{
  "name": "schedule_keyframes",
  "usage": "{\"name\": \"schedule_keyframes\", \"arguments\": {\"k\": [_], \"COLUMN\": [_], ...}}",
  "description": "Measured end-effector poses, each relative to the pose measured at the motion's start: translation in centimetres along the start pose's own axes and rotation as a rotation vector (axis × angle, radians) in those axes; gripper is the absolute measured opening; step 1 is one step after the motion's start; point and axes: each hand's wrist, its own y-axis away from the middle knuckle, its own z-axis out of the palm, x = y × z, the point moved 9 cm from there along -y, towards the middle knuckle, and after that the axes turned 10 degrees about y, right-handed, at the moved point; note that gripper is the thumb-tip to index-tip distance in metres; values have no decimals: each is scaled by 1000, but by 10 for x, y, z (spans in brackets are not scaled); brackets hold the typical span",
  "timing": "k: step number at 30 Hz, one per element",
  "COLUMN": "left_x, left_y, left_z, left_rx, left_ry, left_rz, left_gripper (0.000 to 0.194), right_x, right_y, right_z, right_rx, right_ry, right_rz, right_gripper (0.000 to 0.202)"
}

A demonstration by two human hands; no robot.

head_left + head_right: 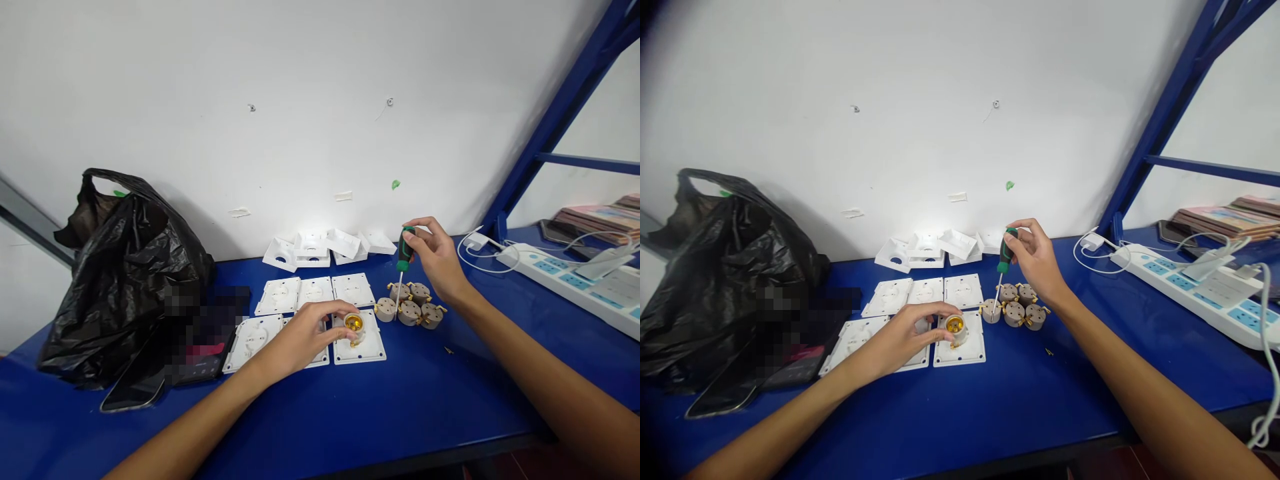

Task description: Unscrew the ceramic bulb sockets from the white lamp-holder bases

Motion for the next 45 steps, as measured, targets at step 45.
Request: {"name": "schedule_keyframes", "arguments": {"k": [45], "left_x": [25], "left_y": [23], "left_z": [28], "left_rx": [-10], "left_ry": [-747], "left_rz": [288], "left_gripper": [43], "right_x": [-38], "right_y": [21], "right_z": [14], "right_rx": [-77], "right_ry": [400], "right_rz": [-317], "right_gripper": [23]}}
